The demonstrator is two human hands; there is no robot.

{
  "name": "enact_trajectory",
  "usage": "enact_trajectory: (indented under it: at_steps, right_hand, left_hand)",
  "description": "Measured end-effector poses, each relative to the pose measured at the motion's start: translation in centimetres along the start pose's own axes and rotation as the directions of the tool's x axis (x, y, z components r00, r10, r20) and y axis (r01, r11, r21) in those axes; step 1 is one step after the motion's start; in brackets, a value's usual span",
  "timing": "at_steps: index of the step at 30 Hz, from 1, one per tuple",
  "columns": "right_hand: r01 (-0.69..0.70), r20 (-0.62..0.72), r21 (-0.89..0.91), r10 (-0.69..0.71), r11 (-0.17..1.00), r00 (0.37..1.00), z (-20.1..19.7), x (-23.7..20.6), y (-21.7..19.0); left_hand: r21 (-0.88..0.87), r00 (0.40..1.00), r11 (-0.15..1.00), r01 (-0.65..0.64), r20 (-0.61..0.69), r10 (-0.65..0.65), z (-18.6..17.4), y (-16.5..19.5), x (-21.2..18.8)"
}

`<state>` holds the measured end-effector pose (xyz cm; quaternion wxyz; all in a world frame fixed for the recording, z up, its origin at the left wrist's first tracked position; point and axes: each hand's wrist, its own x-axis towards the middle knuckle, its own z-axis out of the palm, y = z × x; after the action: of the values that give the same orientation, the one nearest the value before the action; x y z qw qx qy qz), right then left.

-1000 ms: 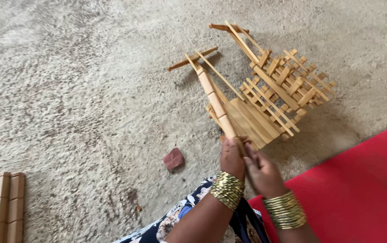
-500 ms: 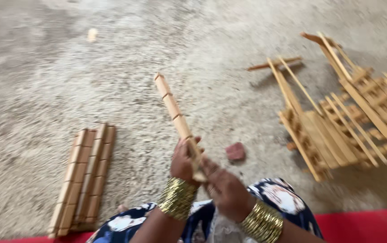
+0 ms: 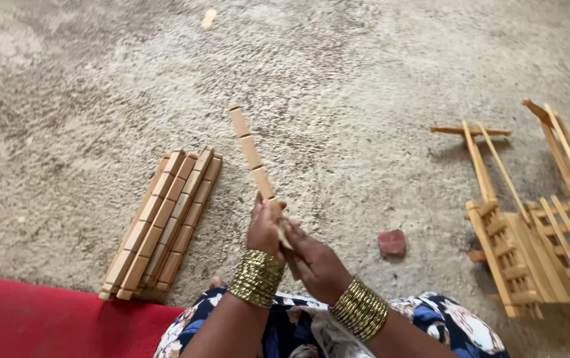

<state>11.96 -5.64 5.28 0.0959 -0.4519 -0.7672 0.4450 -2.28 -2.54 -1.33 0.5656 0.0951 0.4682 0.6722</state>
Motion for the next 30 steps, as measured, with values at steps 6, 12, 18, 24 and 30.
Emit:
enact_trajectory:
  at_steps: [6, 12, 18, 24, 30]
  right_hand:
    - [0.187, -0.161, -0.094, -0.201, 0.978, 0.966, 0.3, 1.9, 2.7]
    - [0.324, -0.307, -0.025, -0.315, 0.946, 0.898, 0.3, 3.6, 6.7]
    - [0.058, -0.176, 0.109, -0.038, 0.992, 0.984, 0.4, 4.4, 5.7]
    - [0.174, -0.016, 0.118, -0.173, 0.978, 0.985, 1.2, 1.6, 3.0]
    - [0.289, -0.03, 0.062, -0.288, 0.955, 0.957, 1.1, 1.1, 2.8]
  left_hand:
    - [-0.102, 0.997, 0.992, 0.07, -0.006, -0.071, 0.7, -2.7, 2.1]
    - [-0.011, 0.998, 0.999, -0.038, 0.059, 0.038, 0.7, -4.8, 3.3]
    - [0.132, 0.993, 0.984, 0.116, -0.049, -0.11, 0.5, -4.0, 1.8]
    - [0.242, 0.996, 0.968, 0.066, -0.069, -0.051, -2.3, -0.9, 4.0]
    - [-0.02, 0.991, 0.994, 0.11, -0.068, -0.111, -3.3, -1.9, 6.0]
